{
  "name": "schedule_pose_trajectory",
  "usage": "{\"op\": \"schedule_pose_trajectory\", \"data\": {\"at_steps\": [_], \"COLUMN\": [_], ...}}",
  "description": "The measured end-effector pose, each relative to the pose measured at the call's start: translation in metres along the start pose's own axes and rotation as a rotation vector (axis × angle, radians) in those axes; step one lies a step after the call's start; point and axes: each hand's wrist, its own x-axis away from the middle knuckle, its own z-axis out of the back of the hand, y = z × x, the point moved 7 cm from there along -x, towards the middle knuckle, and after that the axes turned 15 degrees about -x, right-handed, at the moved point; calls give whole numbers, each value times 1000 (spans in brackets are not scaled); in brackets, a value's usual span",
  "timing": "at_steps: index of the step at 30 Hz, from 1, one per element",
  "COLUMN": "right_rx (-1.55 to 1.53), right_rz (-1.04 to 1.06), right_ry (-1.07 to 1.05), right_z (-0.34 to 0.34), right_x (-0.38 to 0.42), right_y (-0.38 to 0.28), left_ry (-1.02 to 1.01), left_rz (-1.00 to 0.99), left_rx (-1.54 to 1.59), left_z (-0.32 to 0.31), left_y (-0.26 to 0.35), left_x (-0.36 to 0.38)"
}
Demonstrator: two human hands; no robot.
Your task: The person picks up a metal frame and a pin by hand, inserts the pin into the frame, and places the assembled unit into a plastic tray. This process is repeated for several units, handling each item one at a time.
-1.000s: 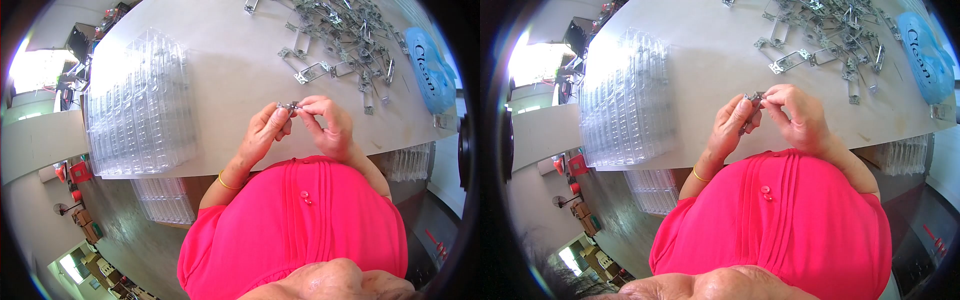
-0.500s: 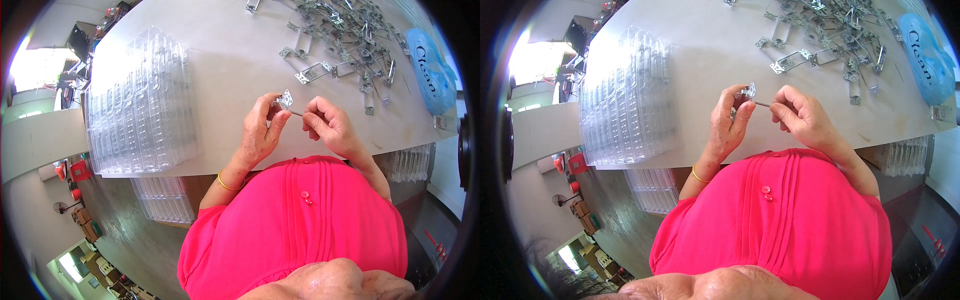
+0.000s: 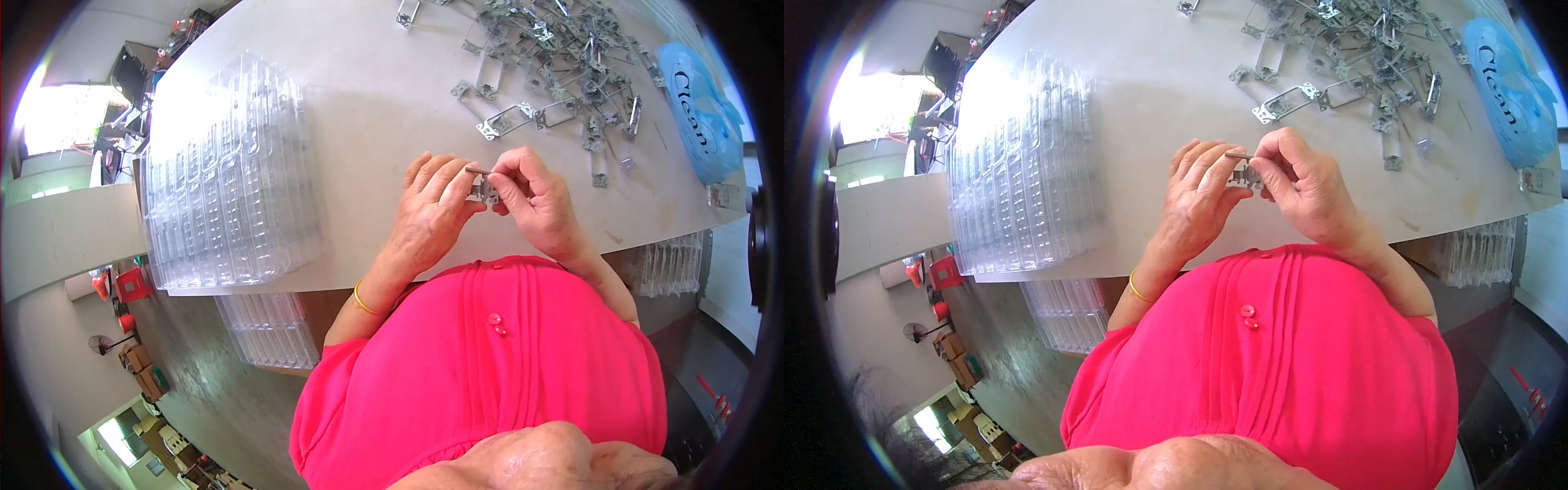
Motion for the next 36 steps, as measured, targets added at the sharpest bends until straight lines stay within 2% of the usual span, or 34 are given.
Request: {"op": "schedule_pose_trajectory", "data": {"at_steps": [2,4,5,6,7,10,12,13,15,17,19,25,27,29,36], "right_rx": [-44,19,23,127,232,374,416,458,457,465,532,548,505,495,479], "right_rz": [-20,125,128,265,401,521,601,678,732,783,824,891,944,933,995], "right_ry": [27,87,87,108,127,118,86,62,38,21,-33,-56,-94,-45,-79], "right_z": [-1,1,2,4,5,5,0,-5,-10,-13,-18,-26,-28,-22,-26], "right_x": [2,4,3,3,5,9,12,14,14,18,23,33,36,36,46], "right_y": [4,-1,2,-5,-11,-16,-20,-24,-26,-28,-28,-27,-30,-25,-31], "left_ry": [33,67,145,223,228,283,40,52,-217,-244,-264,-230,-199,-179,-102], "left_rz": [15,33,113,194,193,239,509,517,714,742,841,801,811,767,742], "left_rx": [-7,-14,9,33,36,10,514,502,786,893,1202,1306,1397,1504,1433], "left_z": [4,9,15,20,19,21,2,4,-18,-10,-13,-9,-2,1,13], "left_y": [1,3,0,-3,-4,-8,-17,-17,-19,-16,-12,-6,-1,5,8], "left_x": [-1,-3,-3,-2,0,6,10,11,20,18,22,27,26,25,27]}}
